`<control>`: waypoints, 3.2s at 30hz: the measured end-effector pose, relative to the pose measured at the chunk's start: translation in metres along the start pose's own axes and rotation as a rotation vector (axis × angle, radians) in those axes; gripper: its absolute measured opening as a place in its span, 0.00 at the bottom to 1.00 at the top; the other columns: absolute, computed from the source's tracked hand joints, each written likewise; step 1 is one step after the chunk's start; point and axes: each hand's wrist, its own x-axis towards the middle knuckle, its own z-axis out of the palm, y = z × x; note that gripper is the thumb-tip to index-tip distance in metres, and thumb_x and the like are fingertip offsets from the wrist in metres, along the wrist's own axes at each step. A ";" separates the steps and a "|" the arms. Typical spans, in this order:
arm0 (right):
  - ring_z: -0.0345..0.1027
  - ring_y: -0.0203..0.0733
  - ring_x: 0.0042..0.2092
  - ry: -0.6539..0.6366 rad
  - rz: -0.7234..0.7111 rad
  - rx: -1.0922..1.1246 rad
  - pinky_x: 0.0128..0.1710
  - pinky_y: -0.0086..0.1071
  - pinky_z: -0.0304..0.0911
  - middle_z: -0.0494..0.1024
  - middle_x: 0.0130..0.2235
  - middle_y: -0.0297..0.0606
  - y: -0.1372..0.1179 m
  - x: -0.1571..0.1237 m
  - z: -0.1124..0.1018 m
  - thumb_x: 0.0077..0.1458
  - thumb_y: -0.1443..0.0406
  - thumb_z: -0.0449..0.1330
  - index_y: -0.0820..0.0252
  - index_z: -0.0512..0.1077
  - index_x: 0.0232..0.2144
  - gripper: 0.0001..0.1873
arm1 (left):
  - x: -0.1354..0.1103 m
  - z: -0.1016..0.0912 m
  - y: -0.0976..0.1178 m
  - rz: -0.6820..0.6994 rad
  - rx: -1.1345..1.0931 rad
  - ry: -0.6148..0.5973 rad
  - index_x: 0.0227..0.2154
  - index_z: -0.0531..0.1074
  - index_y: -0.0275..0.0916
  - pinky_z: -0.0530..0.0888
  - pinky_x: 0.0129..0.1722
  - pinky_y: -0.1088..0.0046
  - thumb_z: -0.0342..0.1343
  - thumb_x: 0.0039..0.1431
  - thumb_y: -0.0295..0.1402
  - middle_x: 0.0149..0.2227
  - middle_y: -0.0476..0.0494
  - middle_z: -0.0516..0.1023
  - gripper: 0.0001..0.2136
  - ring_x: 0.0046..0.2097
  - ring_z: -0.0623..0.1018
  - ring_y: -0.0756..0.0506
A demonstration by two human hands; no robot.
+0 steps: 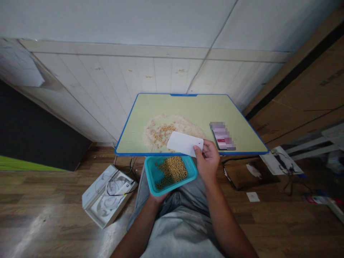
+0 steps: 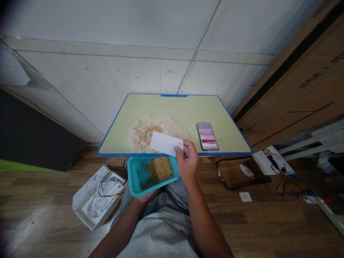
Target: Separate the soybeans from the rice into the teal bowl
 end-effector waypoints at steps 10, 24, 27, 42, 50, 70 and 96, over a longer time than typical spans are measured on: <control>0.86 0.45 0.37 -0.044 0.005 0.025 0.36 0.33 0.79 0.91 0.37 0.36 -0.003 0.001 -0.003 0.63 0.50 0.77 0.52 0.79 0.42 0.17 | -0.011 0.022 0.001 0.024 0.022 0.022 0.58 0.87 0.44 0.68 0.83 0.40 0.55 0.77 0.53 0.67 0.39 0.89 0.24 0.81 0.72 0.30; 0.83 0.43 0.35 -0.123 0.055 -0.004 0.35 0.32 0.76 0.89 0.35 0.34 -0.006 -0.012 0.018 0.66 0.52 0.73 0.52 0.78 0.43 0.14 | -0.009 0.018 0.006 0.040 -0.077 0.017 0.70 0.80 0.42 0.58 0.86 0.41 0.51 0.80 0.51 0.74 0.38 0.82 0.28 0.85 0.65 0.32; 0.84 0.44 0.36 -0.122 0.046 -0.012 0.36 0.32 0.77 0.89 0.35 0.34 -0.007 -0.013 0.019 0.65 0.51 0.73 0.52 0.78 0.42 0.15 | -0.009 0.020 0.005 0.036 -0.073 0.027 0.70 0.80 0.42 0.56 0.87 0.43 0.51 0.80 0.52 0.73 0.38 0.84 0.28 0.85 0.66 0.33; 0.86 0.46 0.37 -0.008 0.038 -0.012 0.37 0.34 0.80 0.91 0.37 0.36 -0.010 -0.013 0.019 0.64 0.53 0.73 0.51 0.77 0.42 0.13 | -0.013 0.021 0.006 0.029 -0.039 0.007 0.70 0.79 0.42 0.56 0.87 0.42 0.49 0.81 0.52 0.74 0.37 0.82 0.29 0.85 0.64 0.32; 0.89 0.48 0.39 0.076 0.051 -0.029 0.39 0.37 0.82 0.92 0.38 0.39 -0.005 -0.005 0.011 0.62 0.53 0.74 0.52 0.76 0.43 0.15 | -0.012 0.013 0.006 0.023 -0.020 -0.038 0.68 0.82 0.43 0.60 0.86 0.43 0.54 0.77 0.52 0.72 0.37 0.84 0.28 0.84 0.67 0.31; 0.88 0.49 0.46 0.175 -0.088 -0.052 0.49 0.42 0.83 0.91 0.44 0.41 0.002 0.042 -0.004 0.62 0.51 0.74 0.52 0.74 0.45 0.19 | -0.008 -0.001 0.006 -0.005 -0.025 -0.040 0.68 0.80 0.47 0.54 0.87 0.45 0.48 0.79 0.56 0.71 0.40 0.86 0.29 0.85 0.65 0.34; 0.86 0.45 0.37 0.002 -0.027 0.013 0.36 0.34 0.79 0.91 0.36 0.35 0.001 0.031 -0.005 0.61 0.58 0.74 0.51 0.78 0.42 0.12 | -0.007 0.006 0.004 0.010 -0.004 -0.209 0.66 0.84 0.46 0.53 0.88 0.42 0.45 0.82 0.59 0.72 0.43 0.85 0.32 0.84 0.68 0.32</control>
